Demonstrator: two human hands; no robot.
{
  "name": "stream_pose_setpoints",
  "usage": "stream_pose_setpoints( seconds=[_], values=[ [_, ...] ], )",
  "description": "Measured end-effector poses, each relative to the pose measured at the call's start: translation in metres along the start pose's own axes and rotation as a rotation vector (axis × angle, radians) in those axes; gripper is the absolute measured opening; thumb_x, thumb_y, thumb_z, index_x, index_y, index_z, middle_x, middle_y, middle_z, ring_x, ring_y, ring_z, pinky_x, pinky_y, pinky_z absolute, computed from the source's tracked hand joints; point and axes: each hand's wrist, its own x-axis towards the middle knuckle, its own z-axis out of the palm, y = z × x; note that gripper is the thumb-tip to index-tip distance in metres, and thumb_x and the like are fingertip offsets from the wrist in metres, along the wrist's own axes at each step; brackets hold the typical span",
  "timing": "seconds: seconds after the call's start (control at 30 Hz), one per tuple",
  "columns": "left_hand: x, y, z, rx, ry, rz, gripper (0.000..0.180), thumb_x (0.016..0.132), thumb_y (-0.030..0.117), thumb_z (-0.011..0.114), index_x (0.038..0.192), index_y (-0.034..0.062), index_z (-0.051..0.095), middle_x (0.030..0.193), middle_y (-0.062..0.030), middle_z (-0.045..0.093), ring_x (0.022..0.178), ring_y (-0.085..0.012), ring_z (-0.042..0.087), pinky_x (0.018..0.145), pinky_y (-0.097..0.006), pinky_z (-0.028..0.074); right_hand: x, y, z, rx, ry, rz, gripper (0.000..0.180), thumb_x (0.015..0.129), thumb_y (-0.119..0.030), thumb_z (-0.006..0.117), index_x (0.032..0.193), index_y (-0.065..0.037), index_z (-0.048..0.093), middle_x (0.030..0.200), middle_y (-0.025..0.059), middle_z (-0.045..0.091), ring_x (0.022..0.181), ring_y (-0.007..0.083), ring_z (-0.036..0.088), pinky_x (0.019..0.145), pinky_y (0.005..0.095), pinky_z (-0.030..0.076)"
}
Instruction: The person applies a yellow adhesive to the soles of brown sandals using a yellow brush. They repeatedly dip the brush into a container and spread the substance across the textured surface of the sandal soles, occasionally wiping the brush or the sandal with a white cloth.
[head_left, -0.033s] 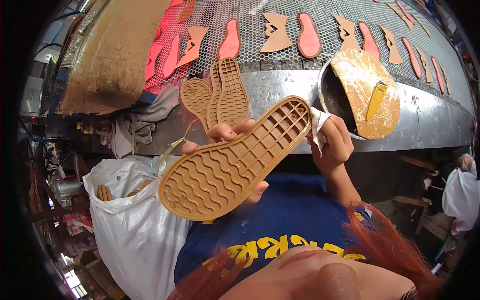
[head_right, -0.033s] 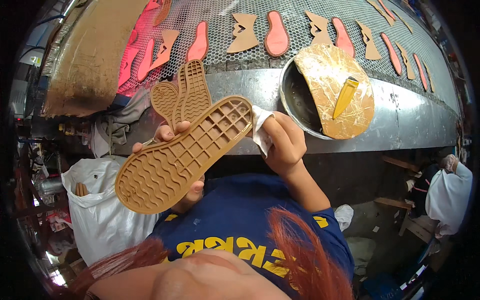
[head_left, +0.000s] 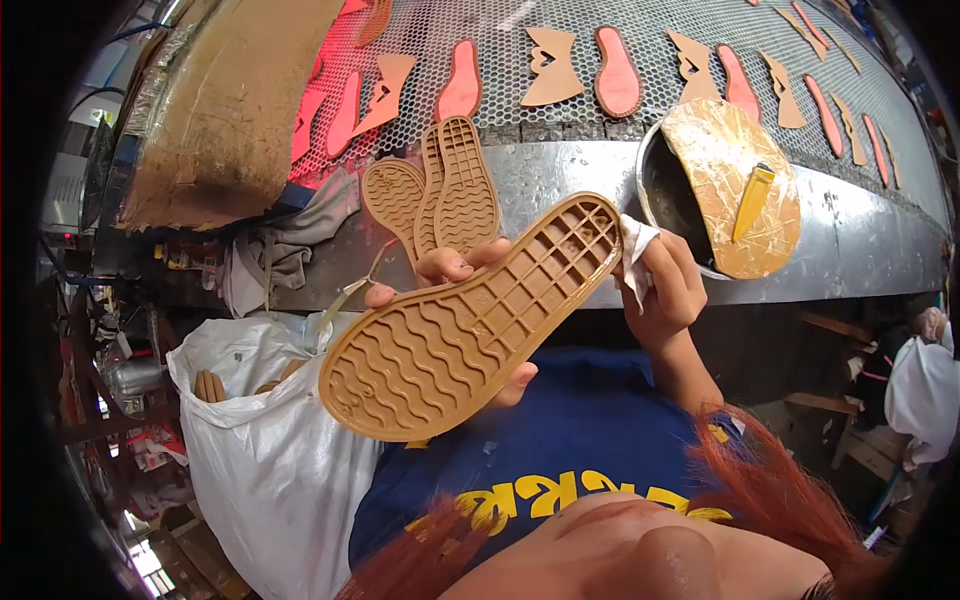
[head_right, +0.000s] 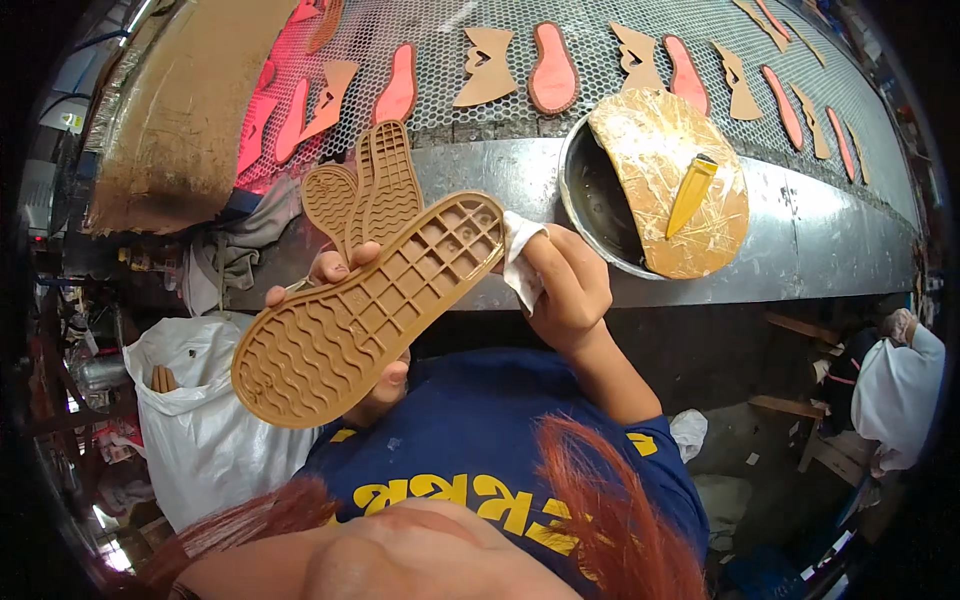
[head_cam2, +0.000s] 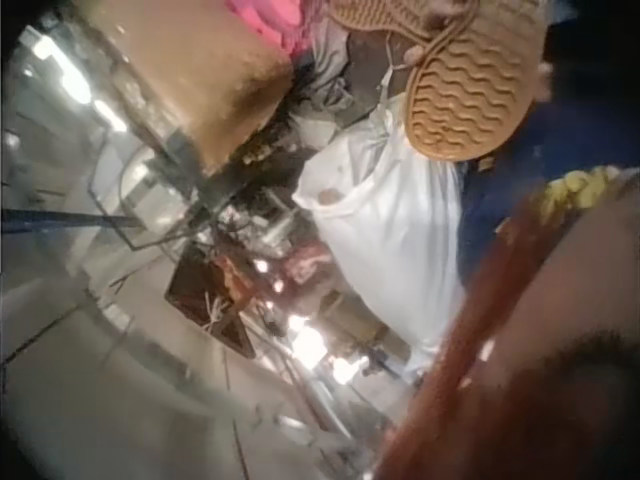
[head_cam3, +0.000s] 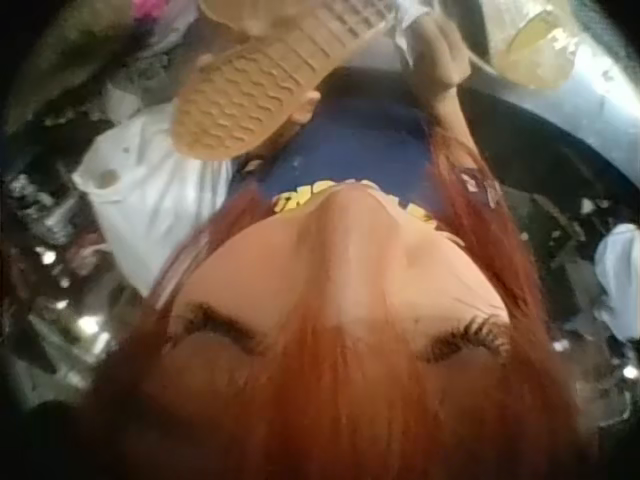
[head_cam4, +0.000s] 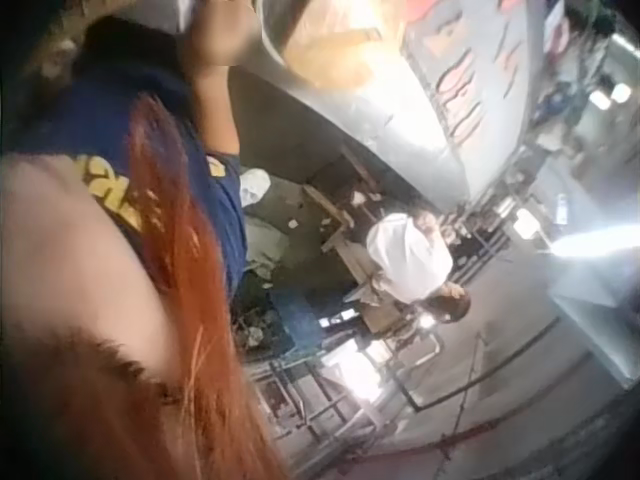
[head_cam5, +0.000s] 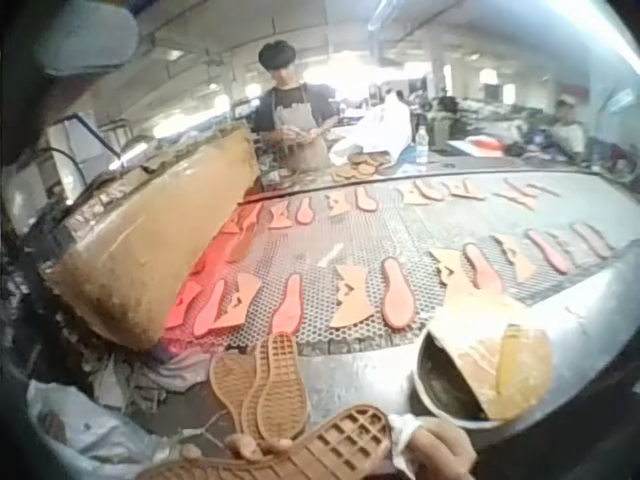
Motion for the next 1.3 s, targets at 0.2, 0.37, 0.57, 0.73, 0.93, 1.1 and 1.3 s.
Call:
stream_pose_setpoints(
  seconds=[0.2,0.37,0.57,0.73,0.93,1.1,1.3],
  values=[
    [-0.003,0.004,0.006,0.318,-0.064,-0.052,0.084,0.072,0.032,0.07,0.139,0.0261,0.02,0.137,-0.003,0.032,0.128,-0.0194,0.029,0.109,-0.046,0.015,-0.001,-0.004,0.008,-0.018,-0.007,-0.024,0.026,0.067,0.004,0.067,0.091,0.009,0.06,0.078,0.0203,0.062,0.064,0.0297,0.063,0.056,0.0319,0.05],
    [-0.005,0.006,0.01,0.419,-0.098,-0.074,0.077,0.073,0.034,0.066,0.138,0.0272,0.026,0.139,-0.0014,0.031,0.128,-0.0178,0.027,0.108,-0.047,0.012,0.0,-0.009,0.009,-0.025,-0.005,-0.017,0.03,0.065,0.004,0.067,0.094,0.009,0.061,0.077,0.0196,0.062,0.062,0.0295,0.062,0.055,0.0319,0.05],
    [-0.005,0.003,0.015,0.476,-0.127,-0.114,0.069,0.074,0.037,0.062,0.136,0.0285,0.033,0.141,0.0006,0.031,0.128,-0.016,0.024,0.108,-0.047,0.008,0.004,-0.016,0.008,-0.024,-0.048,-0.052,0.034,0.064,0.0,0.069,0.097,0.008,0.063,0.075,0.0166,0.062,0.059,0.0254,0.061,0.05,0.0301,0.047],
    [-0.006,0.002,0.015,0.39,-0.111,-0.163,0.064,0.075,0.039,0.059,0.135,0.0297,0.039,0.143,0.0023,0.03,0.128,-0.0144,0.022,0.108,-0.048,0.005,-0.001,-0.035,0.017,0.135,-0.083,-0.065,0.039,0.061,0.0,0.068,0.1,0.007,0.063,0.077,0.0136,0.063,0.058,0.0228,0.06,0.048,0.0298,0.045],
    [-0.014,-0.016,0.017,-0.095,0.065,-0.194,0.068,0.074,0.043,0.067,0.134,0.0316,0.038,0.142,0.004,0.032,0.128,-0.0118,0.023,0.108,-0.047,0.008,-0.003,-0.052,0.027,0.284,-0.126,-0.002,0.042,0.061,0.002,0.068,0.102,0.009,0.061,0.081,0.0161,0.063,0.063,0.0257,0.062,0.052,0.0304,0.048],
    [-0.019,-0.038,0.03,-0.717,0.303,-0.094,0.069,0.078,0.042,0.065,0.137,0.0285,0.032,0.143,0.0022,0.03,0.128,-0.0115,0.025,0.108,-0.047,0.014,-0.009,-0.06,0.035,0.459,-0.132,0.061,0.038,0.066,0.004,0.067,0.103,0.006,0.062,0.087,0.0183,0.063,0.068,0.0279,0.063,0.057,0.0303,0.049],
    [0.003,-0.067,-0.002,-1.404,0.161,0.011,0.075,0.08,0.056,0.056,0.138,0.0144,0.031,0.138,-0.0074,0.036,0.125,-0.0235,0.034,0.106,-0.05,0.024,-0.002,-0.052,0.009,1.105,-0.678,0.598,0.028,0.08,0.003,0.06,0.108,0.004,0.061,0.095,0.0106,0.062,0.082,0.0154,0.061,0.065,0.0246,0.046]
  ],
)
